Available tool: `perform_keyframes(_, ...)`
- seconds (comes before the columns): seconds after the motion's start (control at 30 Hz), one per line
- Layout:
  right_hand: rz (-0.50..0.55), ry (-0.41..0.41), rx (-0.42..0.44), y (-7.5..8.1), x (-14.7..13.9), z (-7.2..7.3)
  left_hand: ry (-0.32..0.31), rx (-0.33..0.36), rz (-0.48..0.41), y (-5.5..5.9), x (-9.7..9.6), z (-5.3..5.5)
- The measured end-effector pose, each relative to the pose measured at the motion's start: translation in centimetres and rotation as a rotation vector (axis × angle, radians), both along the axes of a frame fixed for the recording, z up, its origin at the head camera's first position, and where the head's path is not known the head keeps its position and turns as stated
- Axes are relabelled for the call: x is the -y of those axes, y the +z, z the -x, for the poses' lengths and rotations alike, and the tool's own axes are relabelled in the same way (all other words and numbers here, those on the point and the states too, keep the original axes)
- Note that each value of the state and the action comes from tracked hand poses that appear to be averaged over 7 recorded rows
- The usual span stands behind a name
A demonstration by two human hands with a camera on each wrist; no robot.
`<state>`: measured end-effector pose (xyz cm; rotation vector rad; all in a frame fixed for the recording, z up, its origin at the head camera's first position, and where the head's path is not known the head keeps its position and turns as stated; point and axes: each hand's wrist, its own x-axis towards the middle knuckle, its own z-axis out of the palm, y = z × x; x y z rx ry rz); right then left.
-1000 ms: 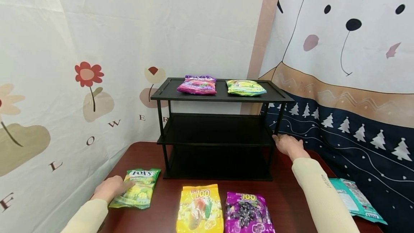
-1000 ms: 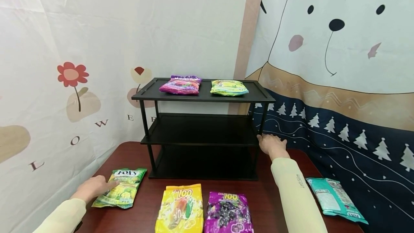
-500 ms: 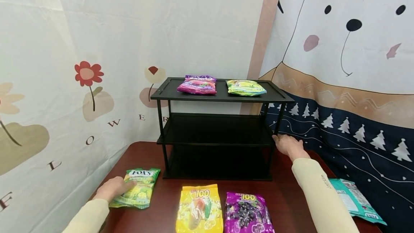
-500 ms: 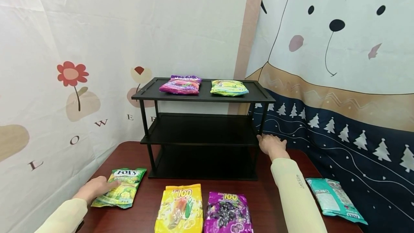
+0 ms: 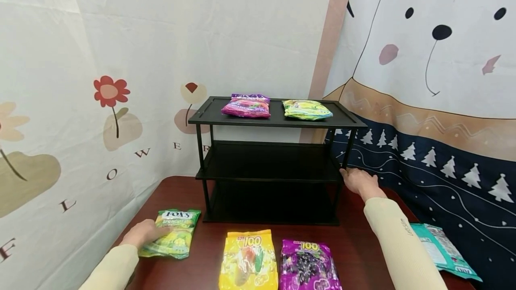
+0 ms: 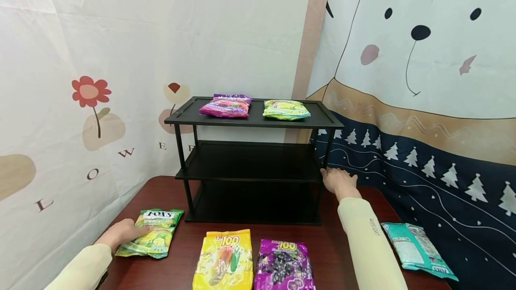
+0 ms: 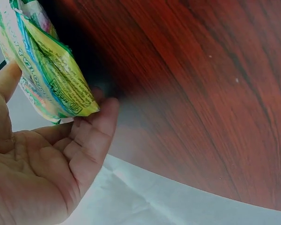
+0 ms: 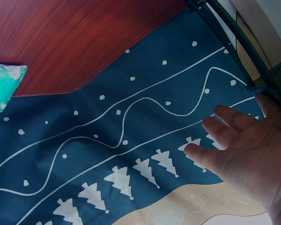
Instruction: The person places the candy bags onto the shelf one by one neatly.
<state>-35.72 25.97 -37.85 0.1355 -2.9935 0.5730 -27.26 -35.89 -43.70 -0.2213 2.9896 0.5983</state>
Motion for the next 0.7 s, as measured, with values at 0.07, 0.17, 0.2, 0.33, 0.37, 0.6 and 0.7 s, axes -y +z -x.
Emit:
perform_keyframes(0.07, 0.004, -0.004, 0.005, -0.03, 0.05, 0.0, 0.003, 0.003, -0.028, 0.02, 0.07, 0.05)
perform_keyframes(0.17, 0.005, -0.008, 0.009, -0.03, 0.08, 0.0, 0.014, 0.002, -0.075, 0.09, 0.1, 0.06)
perform_keyframes(0.2, 0.005, -0.008, 0.009, -0.03, 0.08, 0.0, 0.015, -0.004, -0.087, 0.12, 0.08, 0.07)
perform_keyframes(0.33, 0.005, -0.01, 0.007, 0.02, 0.08, -0.07, 0.007, -0.027, -0.107, 0.2, 0.09, 0.11)
perform_keyframes(0.37, 0.006, -0.009, 0.007, 0.03, 0.08, -0.09, -0.002, -0.036, -0.103, 0.21, 0.11, 0.14)
perform_keyframes(0.6, 0.008, -0.011, 0.01, 0.03, 0.14, -0.24, -0.015, -0.092, -0.081, 0.22, -0.01, 0.45)
perform_keyframes(0.7, 0.004, -0.012, 0.014, 0.07, 0.1, -0.36, -0.011, -0.108, -0.105, 0.42, -0.34, 0.32)
